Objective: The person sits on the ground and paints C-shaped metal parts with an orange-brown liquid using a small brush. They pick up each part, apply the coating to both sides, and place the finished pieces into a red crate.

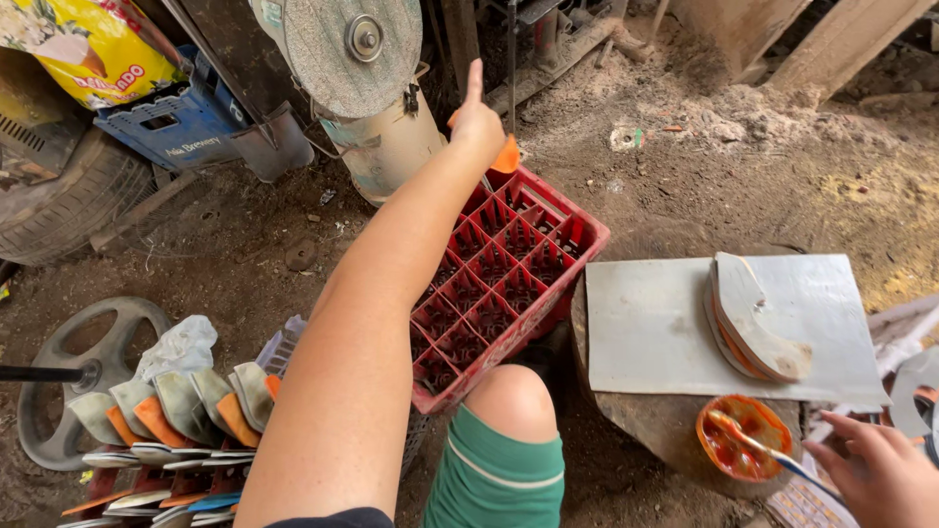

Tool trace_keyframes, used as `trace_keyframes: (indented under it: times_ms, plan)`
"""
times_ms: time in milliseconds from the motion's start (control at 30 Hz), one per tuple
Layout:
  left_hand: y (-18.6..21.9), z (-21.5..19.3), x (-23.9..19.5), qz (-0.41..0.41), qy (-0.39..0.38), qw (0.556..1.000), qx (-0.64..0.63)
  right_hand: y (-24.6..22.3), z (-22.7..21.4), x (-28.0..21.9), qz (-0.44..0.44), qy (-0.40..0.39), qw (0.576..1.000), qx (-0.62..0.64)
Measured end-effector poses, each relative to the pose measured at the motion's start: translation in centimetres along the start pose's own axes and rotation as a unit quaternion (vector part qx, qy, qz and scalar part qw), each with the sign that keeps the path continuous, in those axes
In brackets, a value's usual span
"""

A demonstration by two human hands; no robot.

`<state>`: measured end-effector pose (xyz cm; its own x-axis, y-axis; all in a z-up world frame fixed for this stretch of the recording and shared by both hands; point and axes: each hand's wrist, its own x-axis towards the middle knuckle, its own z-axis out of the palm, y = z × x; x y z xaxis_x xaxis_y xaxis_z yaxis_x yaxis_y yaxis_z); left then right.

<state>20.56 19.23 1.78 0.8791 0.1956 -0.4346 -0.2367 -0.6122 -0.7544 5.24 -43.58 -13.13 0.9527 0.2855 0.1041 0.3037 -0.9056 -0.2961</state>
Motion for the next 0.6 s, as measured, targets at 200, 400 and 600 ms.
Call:
trace_keyframes:
  times_ms: [200,400,600]
  plan:
    - [-0.1,-1.8,-2.8,0.023,0.197,0.959,0.201,-9.5,-4.9,11.4,-0.225,0.097,0.963,0.117]
    - [2.1,-1.0,-3.3,0.067,0.272,0.944,0.174,-28.7,-6.2,28.4,-0.206,0.046,0.950,0.230]
    - [1.3,3.5,-1.6,0.011,0.447,0.886,-0.126,-36.9,-2.1,33.5,-0.243,0.013,0.926,0.289]
